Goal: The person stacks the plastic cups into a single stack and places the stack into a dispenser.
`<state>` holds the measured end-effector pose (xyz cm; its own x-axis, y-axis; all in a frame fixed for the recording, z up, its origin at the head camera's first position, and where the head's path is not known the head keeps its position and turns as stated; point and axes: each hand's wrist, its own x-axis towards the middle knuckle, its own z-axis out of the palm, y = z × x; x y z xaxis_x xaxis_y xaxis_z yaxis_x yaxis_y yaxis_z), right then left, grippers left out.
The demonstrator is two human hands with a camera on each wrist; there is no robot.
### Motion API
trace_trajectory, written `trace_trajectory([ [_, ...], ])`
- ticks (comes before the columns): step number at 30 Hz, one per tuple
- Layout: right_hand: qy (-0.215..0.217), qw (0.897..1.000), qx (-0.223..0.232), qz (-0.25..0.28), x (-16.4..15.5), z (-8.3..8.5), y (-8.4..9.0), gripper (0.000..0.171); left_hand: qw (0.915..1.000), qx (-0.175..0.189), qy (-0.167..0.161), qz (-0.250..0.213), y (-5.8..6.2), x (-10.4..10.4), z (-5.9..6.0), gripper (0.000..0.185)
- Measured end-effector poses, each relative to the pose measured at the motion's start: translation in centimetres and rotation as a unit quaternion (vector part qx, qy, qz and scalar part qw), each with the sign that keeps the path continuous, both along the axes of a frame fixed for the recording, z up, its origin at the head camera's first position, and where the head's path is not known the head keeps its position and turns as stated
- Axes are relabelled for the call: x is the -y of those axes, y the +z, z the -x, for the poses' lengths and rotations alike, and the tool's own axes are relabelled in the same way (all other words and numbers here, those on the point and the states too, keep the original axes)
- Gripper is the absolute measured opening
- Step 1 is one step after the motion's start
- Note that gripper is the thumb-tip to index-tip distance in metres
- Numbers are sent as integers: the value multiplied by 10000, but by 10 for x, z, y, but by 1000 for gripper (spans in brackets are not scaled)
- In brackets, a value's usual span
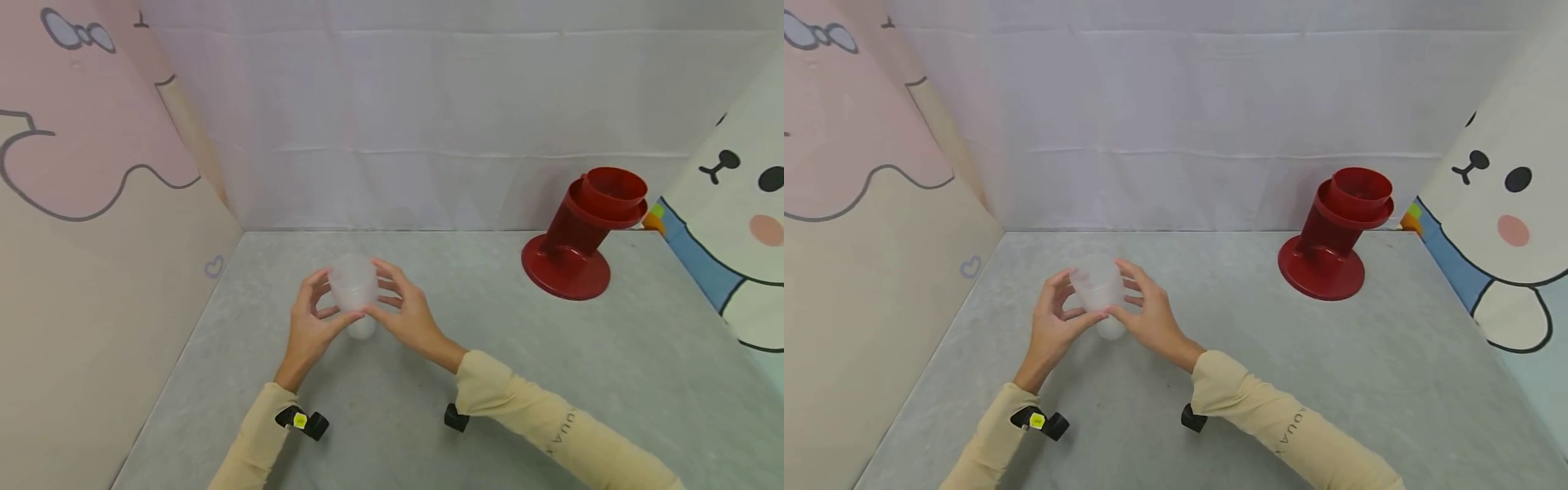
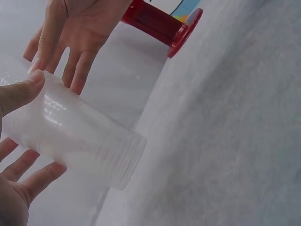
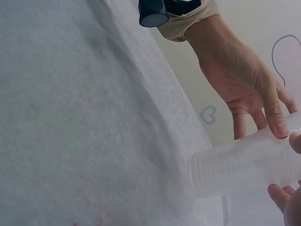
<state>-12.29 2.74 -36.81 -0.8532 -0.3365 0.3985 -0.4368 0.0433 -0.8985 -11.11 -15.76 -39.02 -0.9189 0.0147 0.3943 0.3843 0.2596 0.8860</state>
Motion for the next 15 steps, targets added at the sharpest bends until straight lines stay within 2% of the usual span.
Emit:
trace_trajectory([
  [15, -225, 9997, 11, 9, -29, 3, 11, 69, 9987, -313, -397, 77, 13, -27, 14, 79],
])
